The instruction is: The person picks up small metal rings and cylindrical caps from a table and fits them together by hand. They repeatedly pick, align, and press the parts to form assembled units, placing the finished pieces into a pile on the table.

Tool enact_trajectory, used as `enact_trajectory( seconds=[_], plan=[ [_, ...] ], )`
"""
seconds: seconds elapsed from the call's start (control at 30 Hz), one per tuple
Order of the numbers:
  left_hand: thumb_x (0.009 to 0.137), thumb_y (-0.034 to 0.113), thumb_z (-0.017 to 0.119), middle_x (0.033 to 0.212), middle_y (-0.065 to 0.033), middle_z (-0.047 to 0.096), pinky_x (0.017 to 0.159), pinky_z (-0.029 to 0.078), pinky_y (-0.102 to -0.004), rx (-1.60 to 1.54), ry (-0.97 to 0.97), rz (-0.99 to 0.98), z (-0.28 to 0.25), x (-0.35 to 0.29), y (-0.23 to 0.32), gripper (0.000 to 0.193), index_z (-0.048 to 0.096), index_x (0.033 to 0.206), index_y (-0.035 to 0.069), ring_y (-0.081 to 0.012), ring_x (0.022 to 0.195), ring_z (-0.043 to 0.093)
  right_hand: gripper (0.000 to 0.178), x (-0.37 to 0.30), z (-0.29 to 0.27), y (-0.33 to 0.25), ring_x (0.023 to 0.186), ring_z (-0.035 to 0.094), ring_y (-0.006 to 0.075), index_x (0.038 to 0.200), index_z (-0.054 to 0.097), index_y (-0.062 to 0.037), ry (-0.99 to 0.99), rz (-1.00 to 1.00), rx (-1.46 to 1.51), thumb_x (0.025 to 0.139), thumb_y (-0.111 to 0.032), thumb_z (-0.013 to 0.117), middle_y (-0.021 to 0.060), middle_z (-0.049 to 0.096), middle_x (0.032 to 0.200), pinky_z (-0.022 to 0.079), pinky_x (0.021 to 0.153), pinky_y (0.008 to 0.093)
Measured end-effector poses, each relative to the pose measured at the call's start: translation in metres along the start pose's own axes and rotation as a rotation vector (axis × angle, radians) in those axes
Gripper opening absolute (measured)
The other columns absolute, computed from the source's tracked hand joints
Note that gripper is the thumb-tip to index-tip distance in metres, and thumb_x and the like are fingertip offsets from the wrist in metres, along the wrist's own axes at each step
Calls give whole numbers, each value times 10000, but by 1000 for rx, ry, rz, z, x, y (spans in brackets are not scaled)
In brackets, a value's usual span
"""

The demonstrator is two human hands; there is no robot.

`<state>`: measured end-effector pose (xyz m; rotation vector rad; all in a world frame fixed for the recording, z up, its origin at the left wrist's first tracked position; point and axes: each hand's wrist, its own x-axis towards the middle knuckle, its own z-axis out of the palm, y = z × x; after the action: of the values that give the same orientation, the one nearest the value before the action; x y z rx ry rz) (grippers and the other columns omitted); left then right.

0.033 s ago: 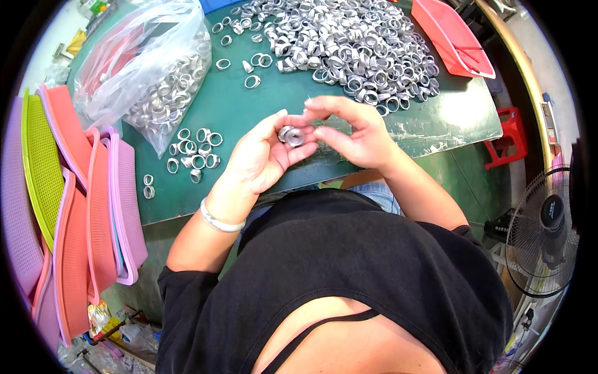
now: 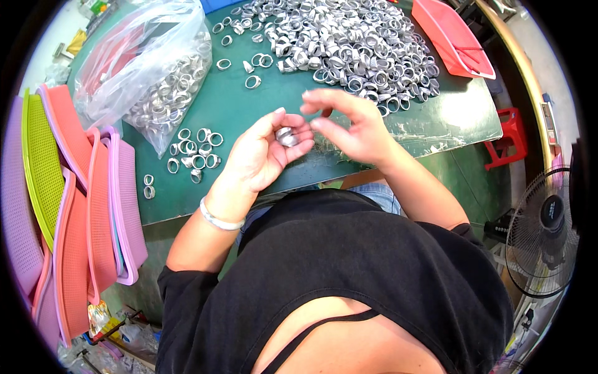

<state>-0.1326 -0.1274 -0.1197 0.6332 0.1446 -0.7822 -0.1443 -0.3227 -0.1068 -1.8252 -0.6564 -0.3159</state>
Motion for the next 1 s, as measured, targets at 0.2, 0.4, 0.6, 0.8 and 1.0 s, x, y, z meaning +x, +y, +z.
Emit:
enact_trajectory(
  seconds=[0.2,0.4,0.6,0.8,1.0],
  plan=[
    [859,159,588,688,17,527,475,385,-200,554,316,229,7,10,23,130,594,924,46,-66,568,472,443,60,17,41,828,602,225,1177,514,-81,-14,-184,-778,746,-49,613,69,617,951,498,667,347],
    [743,229,692,695,-71,593,595,468,-308,1784,569,690,5,62,60,425,580,1087,5,-180,635,577,499,86,26,46,756,575,233,1207,481,-110,-171,-123,-1193,720,-103,591,30,640,768,474,618,353],
    [753,217,658,998,-126,646,781,488,-382,2062,498,347,16,79,64,396,594,1127,102,-298,922,613,394,72,16,39,757,599,272,1158,513,-131,-210,-22,-965,769,-86,551,71,640,782,475,613,399],
    [759,170,644,739,-137,638,643,472,-364,1998,402,501,4,64,50,174,656,903,72,-288,698,619,348,38,-9,34,671,608,297,1104,512,-55,-226,149,-595,759,-27,548,93,599,687,472,630,374],
    [768,194,620,877,-144,657,715,478,-422,1944,562,494,14,58,48,228,635,962,75,-323,844,618,335,31,-9,34,697,603,262,1085,517,-43,-128,155,-502,755,-1,563,103,610,807,479,638,340]
  ],
)
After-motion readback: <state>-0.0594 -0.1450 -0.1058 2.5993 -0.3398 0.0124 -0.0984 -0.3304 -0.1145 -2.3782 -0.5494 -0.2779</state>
